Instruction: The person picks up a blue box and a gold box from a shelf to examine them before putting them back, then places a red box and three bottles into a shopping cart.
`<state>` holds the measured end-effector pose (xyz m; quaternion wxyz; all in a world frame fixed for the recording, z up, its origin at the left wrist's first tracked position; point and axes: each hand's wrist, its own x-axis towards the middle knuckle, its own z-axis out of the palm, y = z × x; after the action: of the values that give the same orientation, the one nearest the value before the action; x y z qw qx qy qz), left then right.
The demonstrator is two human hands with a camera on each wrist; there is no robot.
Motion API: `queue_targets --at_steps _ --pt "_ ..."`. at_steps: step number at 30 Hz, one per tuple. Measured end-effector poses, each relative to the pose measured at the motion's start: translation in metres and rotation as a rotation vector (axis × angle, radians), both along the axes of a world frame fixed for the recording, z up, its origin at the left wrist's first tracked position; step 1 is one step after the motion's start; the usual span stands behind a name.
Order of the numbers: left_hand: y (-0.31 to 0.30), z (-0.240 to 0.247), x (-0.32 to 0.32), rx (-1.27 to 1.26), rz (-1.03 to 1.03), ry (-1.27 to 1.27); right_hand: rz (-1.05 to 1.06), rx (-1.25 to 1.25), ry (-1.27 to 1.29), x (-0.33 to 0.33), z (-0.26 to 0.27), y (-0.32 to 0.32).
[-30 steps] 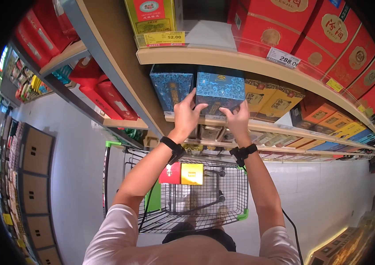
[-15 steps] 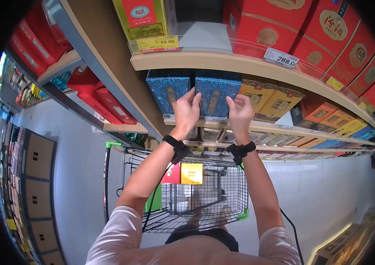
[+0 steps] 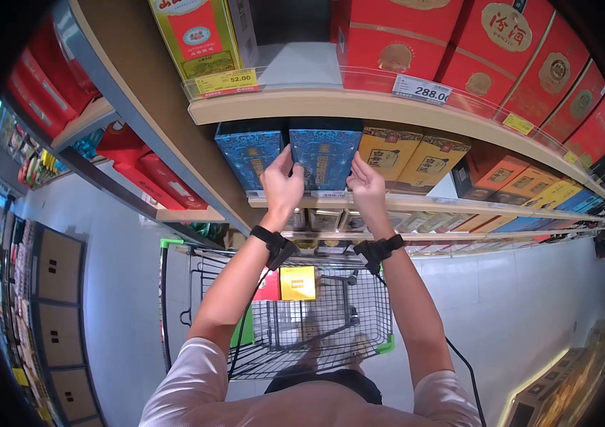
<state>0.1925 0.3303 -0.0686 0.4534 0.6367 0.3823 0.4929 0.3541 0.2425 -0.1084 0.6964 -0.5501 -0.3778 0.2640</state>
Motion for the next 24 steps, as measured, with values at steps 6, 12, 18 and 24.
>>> queue_targets --at_steps 6,12,18,24 --pt "-0.001 0.004 -0.002 0.025 0.013 0.039 -0.028 -0.401 -0.302 0.006 0.011 -0.002" --pt "0.004 -0.01 -0.015 0.031 -0.028 0.1 -0.02 -0.392 -0.519 0.023 0.002 -0.019" --pt "-0.017 -0.017 -0.063 0.055 0.051 0.081 0.104 -0.394 -0.26 0.046 -0.026 -0.109" --pt "-0.096 -0.04 -0.116 -0.105 0.077 0.183 0.251 -0.559 -0.594 0.057 -0.062 -0.242"
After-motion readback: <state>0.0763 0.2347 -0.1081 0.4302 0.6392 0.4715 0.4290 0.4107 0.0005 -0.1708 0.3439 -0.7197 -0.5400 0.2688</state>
